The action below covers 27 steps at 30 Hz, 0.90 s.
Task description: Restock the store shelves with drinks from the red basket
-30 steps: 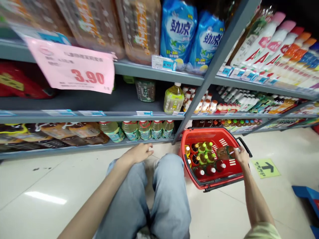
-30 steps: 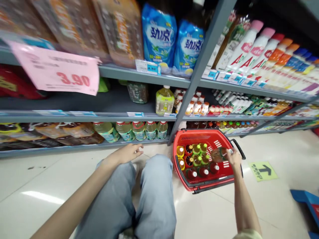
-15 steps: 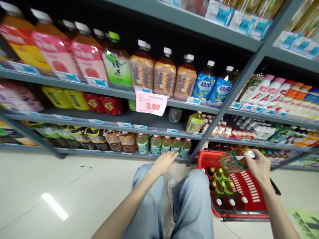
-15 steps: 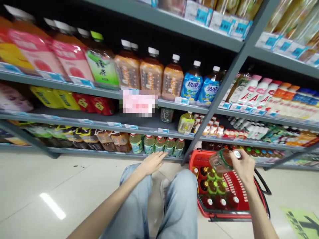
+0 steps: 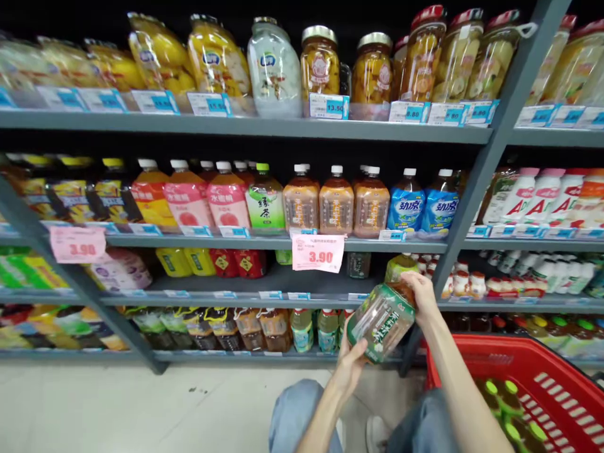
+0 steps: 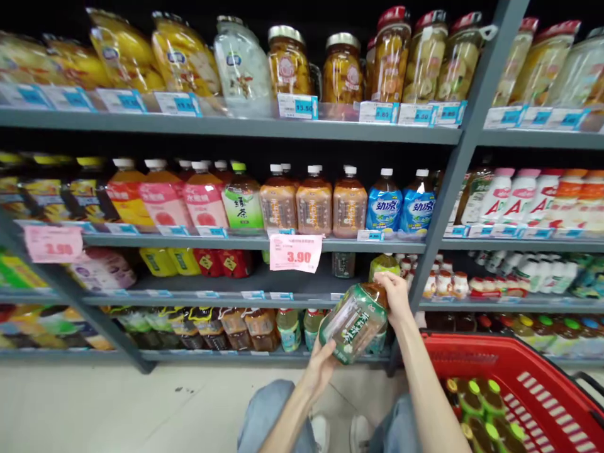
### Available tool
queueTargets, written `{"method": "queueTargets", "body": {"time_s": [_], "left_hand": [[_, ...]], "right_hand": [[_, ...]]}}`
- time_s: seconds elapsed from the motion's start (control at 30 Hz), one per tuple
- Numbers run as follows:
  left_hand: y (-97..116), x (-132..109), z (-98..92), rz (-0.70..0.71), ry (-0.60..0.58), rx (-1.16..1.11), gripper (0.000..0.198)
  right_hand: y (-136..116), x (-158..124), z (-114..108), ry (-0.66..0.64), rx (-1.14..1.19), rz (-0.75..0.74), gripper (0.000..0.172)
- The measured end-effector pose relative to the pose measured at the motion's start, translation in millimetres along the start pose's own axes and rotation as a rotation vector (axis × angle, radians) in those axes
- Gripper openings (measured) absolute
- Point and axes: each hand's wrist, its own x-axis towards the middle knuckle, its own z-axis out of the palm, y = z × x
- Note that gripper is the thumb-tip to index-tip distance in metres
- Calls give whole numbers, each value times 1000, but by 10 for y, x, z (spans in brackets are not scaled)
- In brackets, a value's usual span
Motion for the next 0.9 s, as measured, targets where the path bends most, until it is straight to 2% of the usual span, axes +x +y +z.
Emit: {"method": "queueTargets", "body": {"time_s": [0.07,0.17,0.23,0.33,0.43,0.57,0.7,0.83,0.9], "left_hand": [[91,-61,-10,10,97,41,94],[200,-123,54,-20,147,97,93],[250,-144,118,-46,145,128,94],[266,-141,183,-131,119,132,89],[242,-146,197,-177,102,174,88],[213,-171,197,-149,67,220,86],[191,-190,240,-124,23,284,97],[162,-220,338,20,-41,464,126],[145,-220,376,133,-28,585,128]], "right_hand": [[258,37,93,12,59,-6,34],[503,-38,94,-13,238,-7,38],[526,-128,29,-113,334,13,37],[445,-201,-102,-328,339,81,31],[374,-219,-200,-421,343,66,29],[372,-238,-254,-399,386,26,23],[430,-205,-290,-269,411,69,22],[487,-151,-317,-170,488,181,27],[496,-142,-306,-143,509,240,30]]}}
